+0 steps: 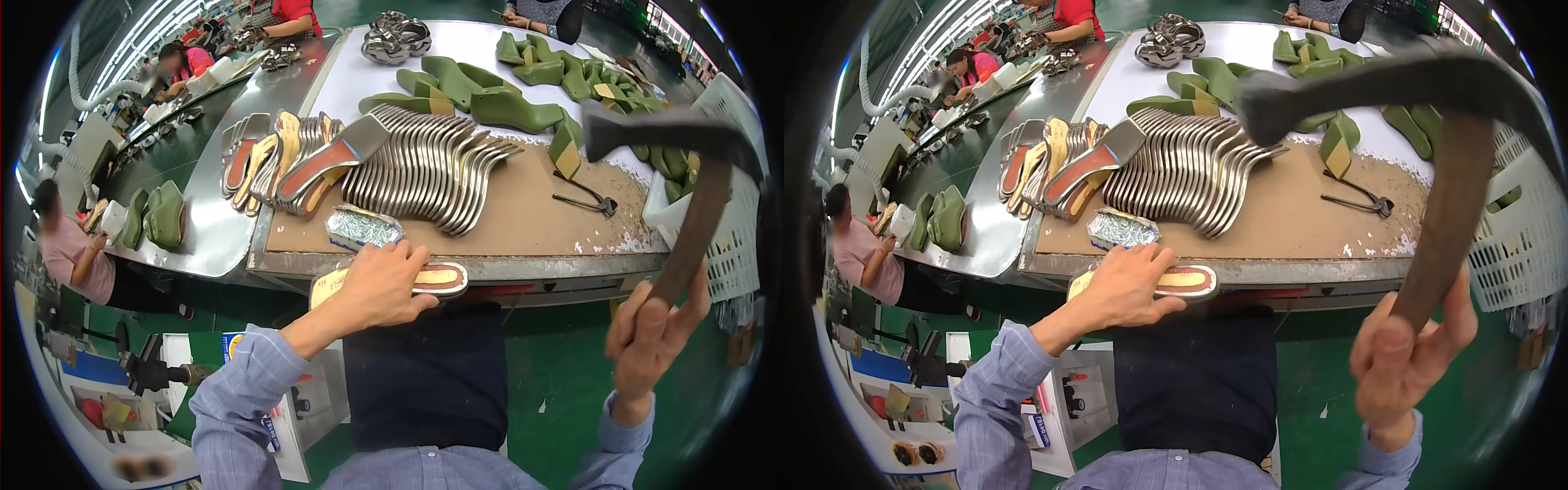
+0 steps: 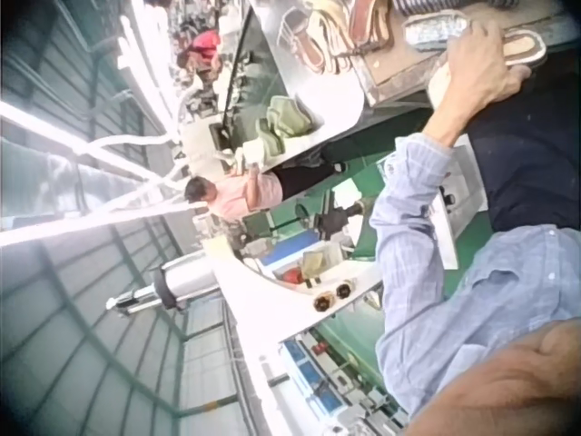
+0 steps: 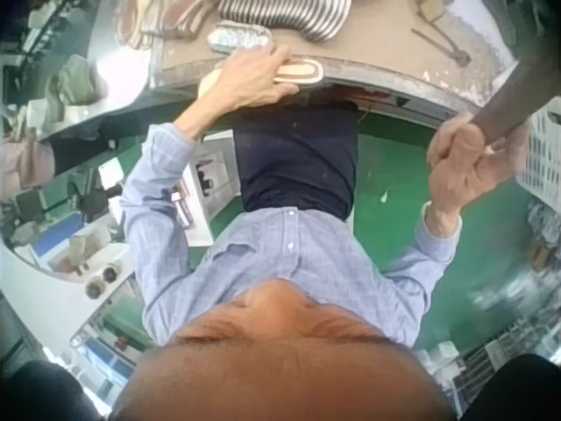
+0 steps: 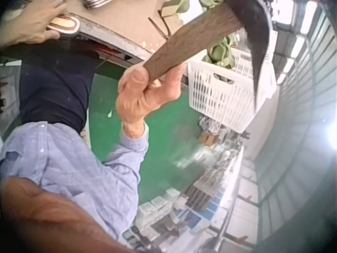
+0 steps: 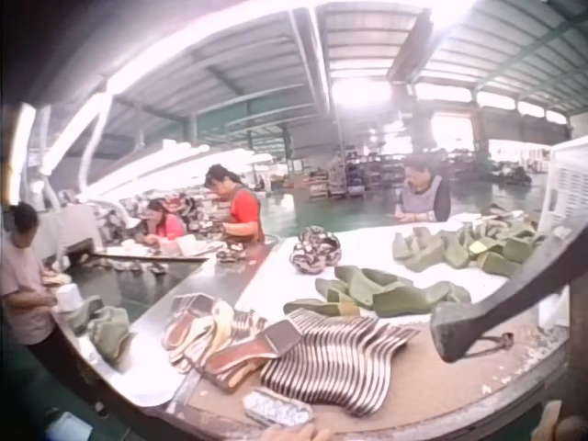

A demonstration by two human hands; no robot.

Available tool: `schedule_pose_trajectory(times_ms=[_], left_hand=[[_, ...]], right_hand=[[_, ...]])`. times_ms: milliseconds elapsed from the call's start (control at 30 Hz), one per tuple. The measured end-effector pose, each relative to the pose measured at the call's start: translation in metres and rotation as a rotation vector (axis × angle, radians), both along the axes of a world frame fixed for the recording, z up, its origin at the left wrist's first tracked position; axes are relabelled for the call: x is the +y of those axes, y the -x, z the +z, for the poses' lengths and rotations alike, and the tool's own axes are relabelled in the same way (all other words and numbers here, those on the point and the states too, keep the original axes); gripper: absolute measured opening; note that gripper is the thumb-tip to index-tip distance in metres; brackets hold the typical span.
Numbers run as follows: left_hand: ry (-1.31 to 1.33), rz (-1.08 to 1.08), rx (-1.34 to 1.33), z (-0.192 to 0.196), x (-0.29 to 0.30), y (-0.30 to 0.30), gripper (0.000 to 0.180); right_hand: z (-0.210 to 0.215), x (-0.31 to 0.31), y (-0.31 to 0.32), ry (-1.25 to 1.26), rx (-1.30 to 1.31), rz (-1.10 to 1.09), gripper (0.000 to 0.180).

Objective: The person repeatedly picks up green shoe uppers and metal insoles, places the insoles inside the uppers, and uses a hammer to tap the insoles into place. The person then places the assembled shoes into a white basket. This process is repeated for multiple units.

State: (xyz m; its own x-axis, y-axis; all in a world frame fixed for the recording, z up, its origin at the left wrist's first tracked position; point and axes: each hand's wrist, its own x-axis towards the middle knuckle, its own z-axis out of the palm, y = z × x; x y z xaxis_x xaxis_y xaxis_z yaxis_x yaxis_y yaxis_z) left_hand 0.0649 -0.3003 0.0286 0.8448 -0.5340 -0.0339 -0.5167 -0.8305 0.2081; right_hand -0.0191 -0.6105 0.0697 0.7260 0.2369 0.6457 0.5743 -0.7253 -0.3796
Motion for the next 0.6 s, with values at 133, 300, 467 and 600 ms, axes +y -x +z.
schedule_pose_trajectory(times_ms=[133,300,467,600], left_hand=[[-0.030,0.012,0.004,0.001,0.001,-0.002,0.062],[-0.011,0.034,-0.014,-0.003,0.003,0.006,0.061],[0.016,0.006,-0.061,-0.003,0.002,0.002,0.061],[-0.078,-0.156,-0.014,-0.002,-0.007,-0.010,0.068]], right_hand=[[0.003,0.021,-0.010,0.074,0.575,0.178,0.052],[0.006,0.021,-0.003,-0.216,0.317,0.110,0.049],[-0.015,0.026,-0.007,-0.050,0.566,0.146,0.042],[-0.051,-0.012,-0.034,-0.057,0.262,-0.199,0.041]])
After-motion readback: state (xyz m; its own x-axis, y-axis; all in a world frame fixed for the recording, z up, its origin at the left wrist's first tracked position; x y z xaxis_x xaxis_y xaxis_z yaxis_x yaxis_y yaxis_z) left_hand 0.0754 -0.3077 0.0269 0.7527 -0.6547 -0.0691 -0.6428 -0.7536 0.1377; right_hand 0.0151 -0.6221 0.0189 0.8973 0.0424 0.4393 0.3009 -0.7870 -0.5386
